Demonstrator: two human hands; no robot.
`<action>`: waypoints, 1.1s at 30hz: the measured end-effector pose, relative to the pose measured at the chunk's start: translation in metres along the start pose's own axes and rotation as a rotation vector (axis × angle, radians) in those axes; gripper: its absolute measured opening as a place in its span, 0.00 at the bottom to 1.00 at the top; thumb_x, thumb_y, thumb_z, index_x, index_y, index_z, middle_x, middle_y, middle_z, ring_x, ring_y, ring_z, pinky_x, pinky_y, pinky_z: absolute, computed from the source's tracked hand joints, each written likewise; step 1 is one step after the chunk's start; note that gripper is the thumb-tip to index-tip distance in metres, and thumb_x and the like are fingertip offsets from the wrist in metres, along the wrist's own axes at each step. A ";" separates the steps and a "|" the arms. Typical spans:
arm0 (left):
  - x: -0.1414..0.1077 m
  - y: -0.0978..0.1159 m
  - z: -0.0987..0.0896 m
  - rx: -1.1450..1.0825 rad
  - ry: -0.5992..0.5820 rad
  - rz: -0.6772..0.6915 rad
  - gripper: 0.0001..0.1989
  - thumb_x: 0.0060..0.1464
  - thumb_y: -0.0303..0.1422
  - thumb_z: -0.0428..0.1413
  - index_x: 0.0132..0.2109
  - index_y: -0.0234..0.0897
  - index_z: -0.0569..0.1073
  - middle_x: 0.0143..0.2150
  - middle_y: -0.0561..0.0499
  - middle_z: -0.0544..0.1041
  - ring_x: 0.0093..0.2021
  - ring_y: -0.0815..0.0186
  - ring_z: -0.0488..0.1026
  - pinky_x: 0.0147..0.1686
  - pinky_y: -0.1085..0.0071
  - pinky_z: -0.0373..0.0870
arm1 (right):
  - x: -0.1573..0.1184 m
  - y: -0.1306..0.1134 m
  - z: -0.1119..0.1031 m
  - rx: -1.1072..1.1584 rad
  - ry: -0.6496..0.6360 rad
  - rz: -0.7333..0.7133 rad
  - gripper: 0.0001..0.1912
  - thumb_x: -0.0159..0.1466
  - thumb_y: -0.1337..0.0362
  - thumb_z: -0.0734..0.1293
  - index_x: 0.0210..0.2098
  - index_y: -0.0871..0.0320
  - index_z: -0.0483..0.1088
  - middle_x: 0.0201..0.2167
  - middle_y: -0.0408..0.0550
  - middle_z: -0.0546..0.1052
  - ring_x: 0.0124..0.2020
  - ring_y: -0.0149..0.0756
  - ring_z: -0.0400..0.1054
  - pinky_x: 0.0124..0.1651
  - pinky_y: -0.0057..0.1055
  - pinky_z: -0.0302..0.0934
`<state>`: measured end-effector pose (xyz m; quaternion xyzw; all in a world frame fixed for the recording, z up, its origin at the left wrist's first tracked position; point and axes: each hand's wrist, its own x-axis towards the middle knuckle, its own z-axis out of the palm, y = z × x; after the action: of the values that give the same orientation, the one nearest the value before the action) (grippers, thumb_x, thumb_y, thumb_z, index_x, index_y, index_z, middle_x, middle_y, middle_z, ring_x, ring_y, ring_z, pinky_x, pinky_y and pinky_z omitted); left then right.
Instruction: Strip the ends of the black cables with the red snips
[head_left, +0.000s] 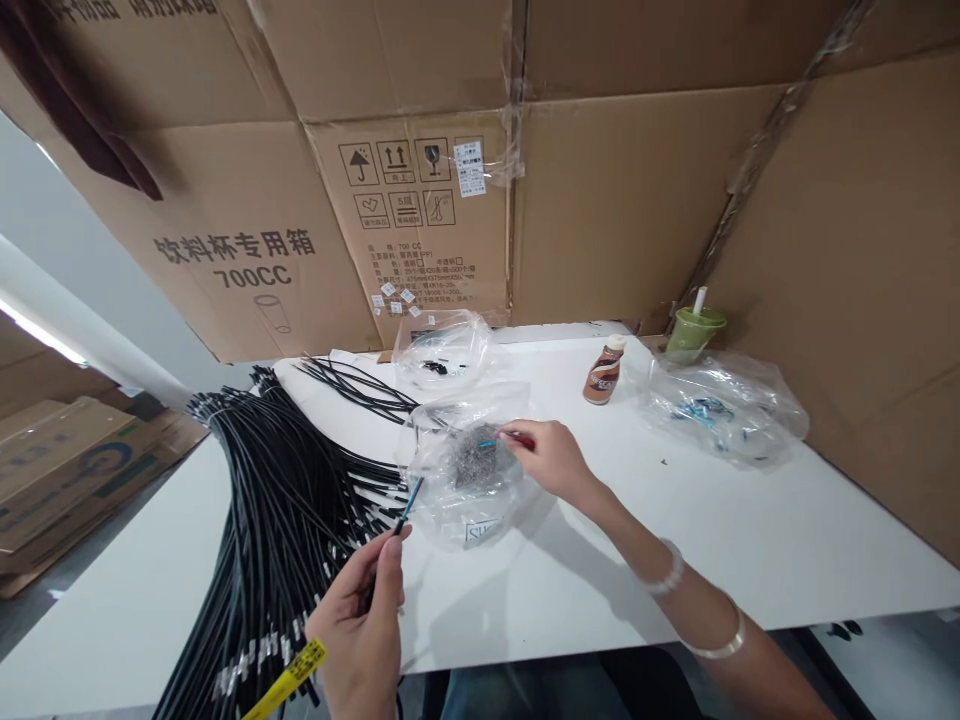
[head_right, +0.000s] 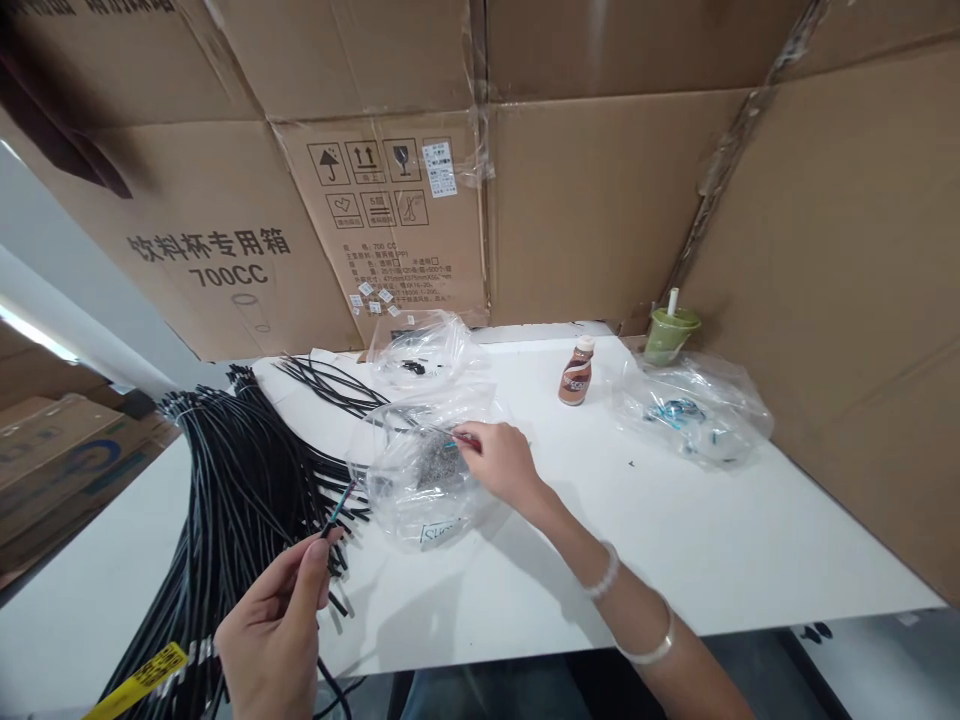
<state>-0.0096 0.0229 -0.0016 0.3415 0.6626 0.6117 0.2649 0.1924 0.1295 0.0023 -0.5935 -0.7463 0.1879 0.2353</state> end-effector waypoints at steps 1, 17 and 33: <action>-0.001 0.000 0.000 -0.004 0.008 0.002 0.22 0.39 0.48 0.65 0.35 0.32 0.81 0.29 0.47 0.81 0.21 0.72 0.64 0.19 0.78 0.65 | 0.011 0.001 0.004 -0.051 -0.038 -0.001 0.14 0.68 0.61 0.59 0.43 0.54 0.76 0.38 0.46 0.80 0.38 0.36 0.72 0.39 0.29 0.61; 0.000 -0.004 -0.011 -0.008 0.031 -0.064 0.24 0.35 0.49 0.67 0.34 0.33 0.81 0.30 0.47 0.82 0.22 0.72 0.65 0.20 0.79 0.65 | 0.060 0.003 0.045 -0.442 -0.294 -0.010 0.12 0.68 0.58 0.64 0.43 0.62 0.71 0.43 0.49 0.75 0.45 0.37 0.70 0.50 0.42 0.66; 0.012 -0.023 -0.010 0.100 0.006 0.019 0.26 0.36 0.52 0.65 0.36 0.35 0.81 0.29 0.49 0.81 0.23 0.68 0.69 0.19 0.76 0.67 | 0.046 -0.001 0.037 0.224 -0.019 -0.141 0.12 0.61 0.56 0.69 0.35 0.60 0.76 0.28 0.40 0.77 0.29 0.28 0.68 0.31 0.22 0.57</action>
<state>-0.0276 0.0259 -0.0225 0.3587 0.6898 0.5814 0.2397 0.1619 0.1740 -0.0222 -0.5078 -0.7628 0.2584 0.3058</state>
